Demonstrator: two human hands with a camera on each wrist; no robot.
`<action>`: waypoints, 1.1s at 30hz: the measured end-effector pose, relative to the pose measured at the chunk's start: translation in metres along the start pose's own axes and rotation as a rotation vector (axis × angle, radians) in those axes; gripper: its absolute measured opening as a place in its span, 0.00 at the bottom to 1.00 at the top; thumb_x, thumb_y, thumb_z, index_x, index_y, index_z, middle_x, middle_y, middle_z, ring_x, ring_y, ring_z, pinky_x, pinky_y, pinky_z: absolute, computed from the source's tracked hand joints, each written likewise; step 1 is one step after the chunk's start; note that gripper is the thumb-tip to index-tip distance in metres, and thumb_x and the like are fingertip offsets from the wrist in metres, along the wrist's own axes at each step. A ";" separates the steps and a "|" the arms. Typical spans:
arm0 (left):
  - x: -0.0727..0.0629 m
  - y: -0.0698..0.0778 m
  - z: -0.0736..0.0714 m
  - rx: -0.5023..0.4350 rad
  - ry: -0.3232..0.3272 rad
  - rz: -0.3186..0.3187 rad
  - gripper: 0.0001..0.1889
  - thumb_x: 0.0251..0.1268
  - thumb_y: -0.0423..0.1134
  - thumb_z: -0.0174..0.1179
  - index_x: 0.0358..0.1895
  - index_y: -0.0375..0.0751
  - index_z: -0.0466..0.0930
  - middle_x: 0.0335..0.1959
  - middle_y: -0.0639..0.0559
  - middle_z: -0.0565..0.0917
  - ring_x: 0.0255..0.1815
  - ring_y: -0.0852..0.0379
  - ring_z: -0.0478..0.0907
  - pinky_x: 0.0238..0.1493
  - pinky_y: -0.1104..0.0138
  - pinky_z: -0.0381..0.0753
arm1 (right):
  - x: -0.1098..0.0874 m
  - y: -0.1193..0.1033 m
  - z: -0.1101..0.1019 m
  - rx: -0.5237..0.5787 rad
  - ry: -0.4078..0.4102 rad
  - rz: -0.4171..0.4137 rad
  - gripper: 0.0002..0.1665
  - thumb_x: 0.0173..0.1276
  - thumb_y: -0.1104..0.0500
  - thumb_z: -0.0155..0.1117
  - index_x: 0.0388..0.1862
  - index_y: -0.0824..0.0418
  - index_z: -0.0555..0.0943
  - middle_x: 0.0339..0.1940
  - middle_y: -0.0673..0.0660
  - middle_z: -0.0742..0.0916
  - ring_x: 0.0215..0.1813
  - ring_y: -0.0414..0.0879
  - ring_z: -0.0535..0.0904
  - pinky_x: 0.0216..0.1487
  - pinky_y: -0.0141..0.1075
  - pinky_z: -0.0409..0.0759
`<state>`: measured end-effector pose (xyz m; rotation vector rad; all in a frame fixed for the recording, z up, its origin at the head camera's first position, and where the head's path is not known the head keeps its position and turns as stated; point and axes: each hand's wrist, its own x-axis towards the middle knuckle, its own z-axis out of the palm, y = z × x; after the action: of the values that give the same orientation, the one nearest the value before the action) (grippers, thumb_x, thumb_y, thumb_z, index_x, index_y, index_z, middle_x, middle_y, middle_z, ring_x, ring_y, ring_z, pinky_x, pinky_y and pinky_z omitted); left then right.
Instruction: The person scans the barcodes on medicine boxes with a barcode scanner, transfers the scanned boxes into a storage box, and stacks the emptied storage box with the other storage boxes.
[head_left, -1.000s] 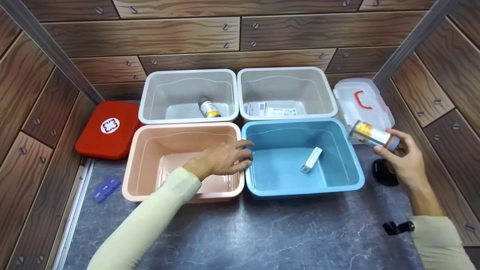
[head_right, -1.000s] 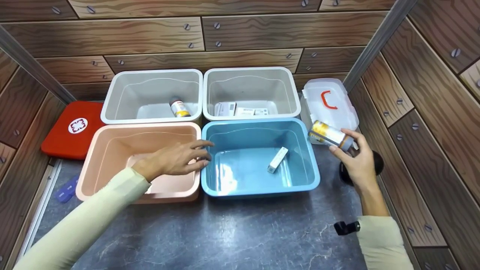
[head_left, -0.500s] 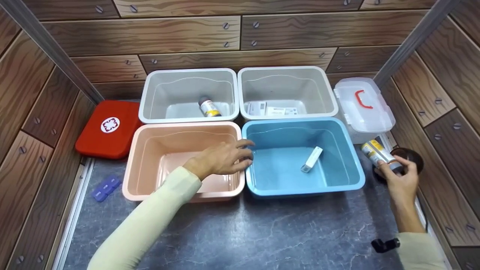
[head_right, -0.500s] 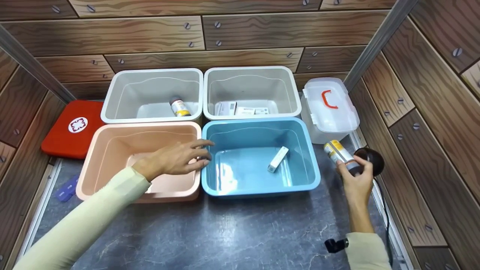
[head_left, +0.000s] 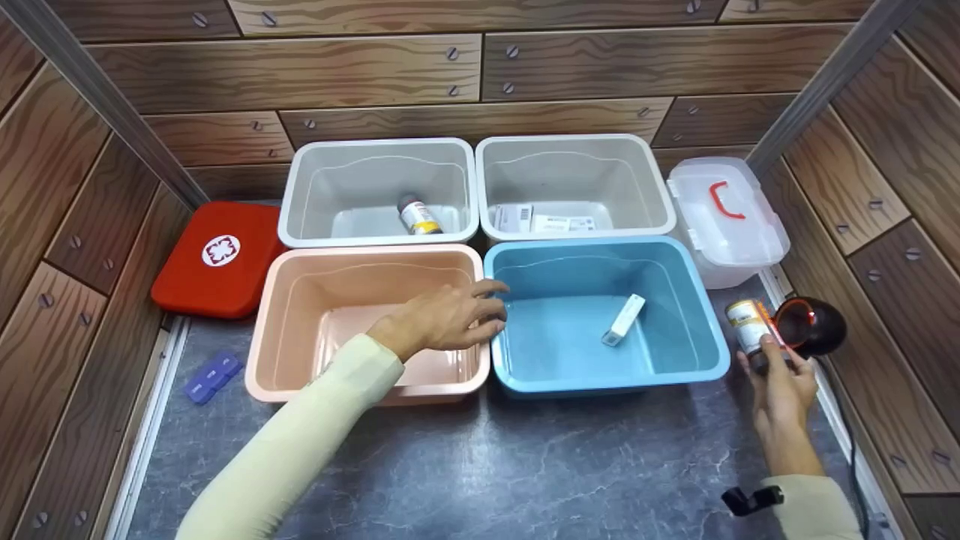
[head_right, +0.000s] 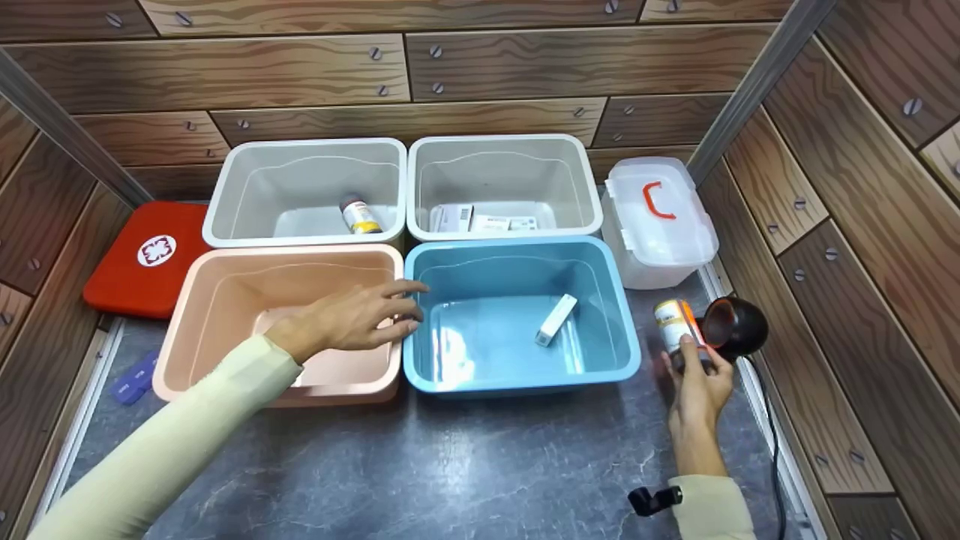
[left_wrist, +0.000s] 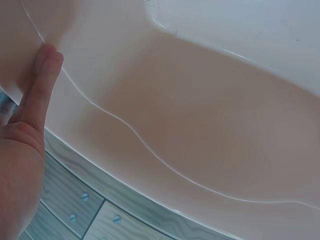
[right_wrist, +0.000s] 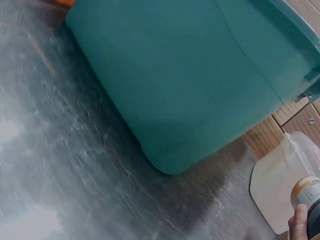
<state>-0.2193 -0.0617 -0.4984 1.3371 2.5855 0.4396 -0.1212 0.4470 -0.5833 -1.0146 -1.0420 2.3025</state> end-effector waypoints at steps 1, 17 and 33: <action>0.000 0.000 0.000 -0.002 0.000 0.000 0.19 0.87 0.54 0.47 0.61 0.54 0.85 0.81 0.47 0.72 0.54 0.41 0.89 0.51 0.48 0.89 | 0.000 0.001 0.000 0.023 -0.001 0.017 0.14 0.72 0.69 0.74 0.47 0.64 0.75 0.48 0.55 0.82 0.40 0.44 0.90 0.40 0.37 0.92; 0.000 -0.001 0.001 -0.021 -0.007 0.000 0.19 0.88 0.54 0.46 0.61 0.53 0.85 0.82 0.47 0.71 0.54 0.44 0.87 0.52 0.49 0.89 | -0.009 -0.039 0.051 -0.149 -0.152 -0.195 0.26 0.68 0.79 0.70 0.58 0.58 0.77 0.61 0.55 0.75 0.55 0.45 0.80 0.43 0.33 0.91; 0.000 0.000 -0.001 -0.030 -0.018 -0.006 0.19 0.87 0.54 0.47 0.62 0.53 0.85 0.82 0.46 0.70 0.45 0.45 0.88 0.53 0.51 0.89 | -0.020 -0.037 0.189 -0.395 -0.578 -0.310 0.24 0.71 0.76 0.69 0.60 0.60 0.77 0.58 0.56 0.74 0.56 0.49 0.78 0.48 0.31 0.90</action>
<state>-0.2192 -0.0620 -0.4979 1.3171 2.5572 0.4618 -0.2489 0.3693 -0.4597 -0.2549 -1.7897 2.2125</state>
